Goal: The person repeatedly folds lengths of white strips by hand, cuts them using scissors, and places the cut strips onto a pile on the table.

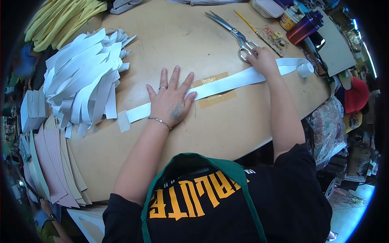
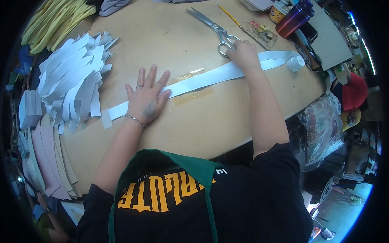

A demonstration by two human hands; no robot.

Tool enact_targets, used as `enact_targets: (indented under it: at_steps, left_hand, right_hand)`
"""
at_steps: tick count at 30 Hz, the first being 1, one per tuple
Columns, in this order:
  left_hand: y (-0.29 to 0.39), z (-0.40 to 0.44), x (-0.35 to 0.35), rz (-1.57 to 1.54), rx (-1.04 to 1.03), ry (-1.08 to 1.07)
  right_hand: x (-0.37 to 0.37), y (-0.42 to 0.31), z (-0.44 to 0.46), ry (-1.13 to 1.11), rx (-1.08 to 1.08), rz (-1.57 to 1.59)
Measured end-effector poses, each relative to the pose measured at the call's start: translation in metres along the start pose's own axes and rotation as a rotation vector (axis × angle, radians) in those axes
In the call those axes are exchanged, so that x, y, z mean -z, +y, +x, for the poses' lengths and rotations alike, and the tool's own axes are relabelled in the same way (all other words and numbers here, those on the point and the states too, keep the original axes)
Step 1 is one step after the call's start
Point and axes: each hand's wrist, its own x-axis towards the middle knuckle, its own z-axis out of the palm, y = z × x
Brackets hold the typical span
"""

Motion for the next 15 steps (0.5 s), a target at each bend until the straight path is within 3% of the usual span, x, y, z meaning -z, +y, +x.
enact_targets:
  at_steps: [8, 9, 12, 13, 15]
  left_hand:
    - [0.001, -0.002, 0.004, -0.052, 0.019, -0.013]
    - [0.001, -0.002, 0.005, -0.053, 0.019, -0.01]
    - [0.0, -0.002, 0.005, -0.071, 0.023, -0.008]
    - [0.0, -0.002, 0.004, -0.077, 0.023, -0.007]
    - [0.0, -0.002, 0.003, -0.083, 0.022, 0.002]
  right_hand:
    - [0.038, -0.039, 0.047, -0.523, -0.125, -0.1]
    - [0.04, -0.039, 0.047, -0.523, -0.184, 0.044]
    - [0.031, -0.02, 0.037, -0.456, -0.464, 1.059]
    - [0.038, -0.022, 0.019, -0.488, -0.449, 1.236]
    - [0.047, -0.028, -0.04, -0.645, -0.087, 1.598]
